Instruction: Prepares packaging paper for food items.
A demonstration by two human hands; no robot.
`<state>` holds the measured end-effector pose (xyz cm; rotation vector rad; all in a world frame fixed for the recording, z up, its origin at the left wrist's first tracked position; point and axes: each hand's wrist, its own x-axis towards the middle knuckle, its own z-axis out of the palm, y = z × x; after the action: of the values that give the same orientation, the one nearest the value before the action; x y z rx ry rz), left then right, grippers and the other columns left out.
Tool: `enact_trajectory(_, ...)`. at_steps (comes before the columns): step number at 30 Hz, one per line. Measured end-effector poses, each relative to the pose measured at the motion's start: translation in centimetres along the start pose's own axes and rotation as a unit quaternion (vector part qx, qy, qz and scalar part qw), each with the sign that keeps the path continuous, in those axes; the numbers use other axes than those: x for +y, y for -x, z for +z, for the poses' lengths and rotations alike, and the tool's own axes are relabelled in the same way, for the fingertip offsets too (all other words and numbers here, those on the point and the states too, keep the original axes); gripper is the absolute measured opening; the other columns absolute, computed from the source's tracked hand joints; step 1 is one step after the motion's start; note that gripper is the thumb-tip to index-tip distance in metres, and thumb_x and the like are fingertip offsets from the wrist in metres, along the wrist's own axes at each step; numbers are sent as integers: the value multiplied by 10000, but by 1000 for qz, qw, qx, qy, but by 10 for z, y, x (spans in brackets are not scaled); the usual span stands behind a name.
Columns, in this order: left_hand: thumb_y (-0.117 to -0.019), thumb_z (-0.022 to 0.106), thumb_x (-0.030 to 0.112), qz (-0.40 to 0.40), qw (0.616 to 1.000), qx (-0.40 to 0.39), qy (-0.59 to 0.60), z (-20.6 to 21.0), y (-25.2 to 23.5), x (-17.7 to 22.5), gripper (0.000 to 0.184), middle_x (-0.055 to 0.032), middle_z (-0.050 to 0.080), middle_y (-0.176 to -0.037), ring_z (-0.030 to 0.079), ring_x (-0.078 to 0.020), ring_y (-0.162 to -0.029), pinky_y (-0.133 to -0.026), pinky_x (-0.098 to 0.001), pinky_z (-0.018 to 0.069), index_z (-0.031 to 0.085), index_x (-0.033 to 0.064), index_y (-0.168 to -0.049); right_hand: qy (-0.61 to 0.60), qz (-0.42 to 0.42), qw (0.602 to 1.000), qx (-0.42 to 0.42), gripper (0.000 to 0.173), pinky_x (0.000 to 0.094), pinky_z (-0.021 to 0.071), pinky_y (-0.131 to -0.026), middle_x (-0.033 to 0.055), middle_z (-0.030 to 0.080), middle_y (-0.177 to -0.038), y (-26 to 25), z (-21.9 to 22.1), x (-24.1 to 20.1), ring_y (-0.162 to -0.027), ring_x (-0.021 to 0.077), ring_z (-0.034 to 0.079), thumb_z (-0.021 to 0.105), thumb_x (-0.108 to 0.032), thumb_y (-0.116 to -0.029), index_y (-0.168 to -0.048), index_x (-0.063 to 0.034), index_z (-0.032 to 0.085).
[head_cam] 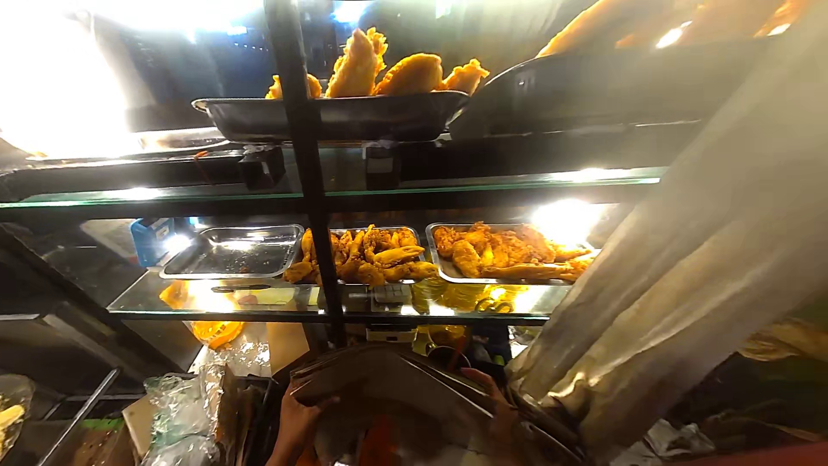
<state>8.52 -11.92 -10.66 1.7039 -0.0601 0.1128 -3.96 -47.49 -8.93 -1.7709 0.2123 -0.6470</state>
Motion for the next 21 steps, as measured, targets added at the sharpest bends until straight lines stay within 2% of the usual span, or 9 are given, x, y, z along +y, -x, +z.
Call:
enact_trajectory(1, -559, 1009, 182, -3, 1000, 6, 0, 2, -3, -1, 910, -97, 723, -1177, 699, -151, -1095, -983, -349, 597, 549, -47, -1310, 4, 3, 1000, 12, 768, 307, 600, -931, 70, 694, -1237, -4, 0, 0, -1102, 114, 678, 844, -344, -716, -1349, -6, 570)
enact_trajectory(3, -581, 986, 184, -13, 1000, 7, -11, 5, -8, 0, 930, -117, 702, -1205, 687, -157, -1107, -983, -354, 586, 521, -49, -1352, 24, 31, 998, 49, 837, 315, 607, -900, 102, 700, -1196, -9, -2, 4, -1060, 128, 691, 861, -268, -655, -1372, 16, 534)
enact_trajectory(6, -585, 980, 131, -29, 1000, -7, -5, 11, -14, 5, 927, -145, 690, -1216, 682, -187, -1112, -981, -384, 586, 502, -57, -1357, 72, 114, 991, 22, 1042, 392, 495, -1105, 244, 566, -1425, -8, 6, 10, -1303, 247, 585, 880, -156, -654, -1517, 89, 352)
enact_trajectory(11, -581, 996, 183, -30, 998, -31, -41, 15, -25, 6, 905, -102, 705, -1202, 685, -160, -1107, -991, -360, 581, 537, -21, -1334, 41, 127, 991, 2, 1023, 357, 514, -1089, 181, 602, -1389, -32, 17, 22, -1267, 189, 606, 903, -163, -631, -1496, 46, 399)
enact_trajectory(14, -677, 937, 128, -16, 997, -33, -64, 16, -24, 11, 669, -87, 730, -1131, 701, -144, -1057, -966, -346, 587, 612, -19, -1244, 86, 142, 986, -23, 793, 400, 544, -1054, 126, 689, -1264, -35, 2, 19, -1178, 184, 662, 911, -195, -679, -1371, -8, 573)
enact_trajectory(16, -749, 849, 58, 13, 997, -37, -65, 16, -17, 19, 507, -73, 746, -1094, 713, -134, -1027, -953, -343, 599, 644, -16, -1207, 97, 135, 986, -10, 681, 394, 567, -1017, 118, 727, -1177, -29, -9, 14, -1108, 177, 695, 920, -163, -679, -1276, 6, 639)
enact_trajectory(17, -767, 818, 36, 27, 997, -40, -66, 15, -10, 25, 483, -71, 746, -1094, 715, -131, -1025, -952, -342, 601, 644, -18, -1214, 90, 121, 989, 4, 689, 372, 581, -1001, 123, 729, -1166, -21, -14, 14, -1094, 168, 704, 921, -141, -666, -1269, 28, 631)
enact_trajectory(19, -778, 798, 16, 66, 994, -51, -64, 14, 2, 44, 443, -71, 743, -1080, 713, -127, -1011, -946, -341, 599, 653, -25, -1194, 78, 112, 990, 21, 822, 429, 550, -1039, 198, 667, -1282, -8, -29, 5, -1179, 241, 665, 901, -117, -704, -1403, 67, 510)
enact_trajectory(21, -745, 862, 84, 112, 989, -77, -64, 11, 10, 62, 402, -34, 742, -1006, 714, -112, -946, -896, -330, 612, 678, 21, -1096, 87, 72, 993, 46, 777, 432, 587, -975, 143, 675, -1274, -4, -45, -12, -1150, 217, 671, 881, -94, -694, -1391, -17, 545)
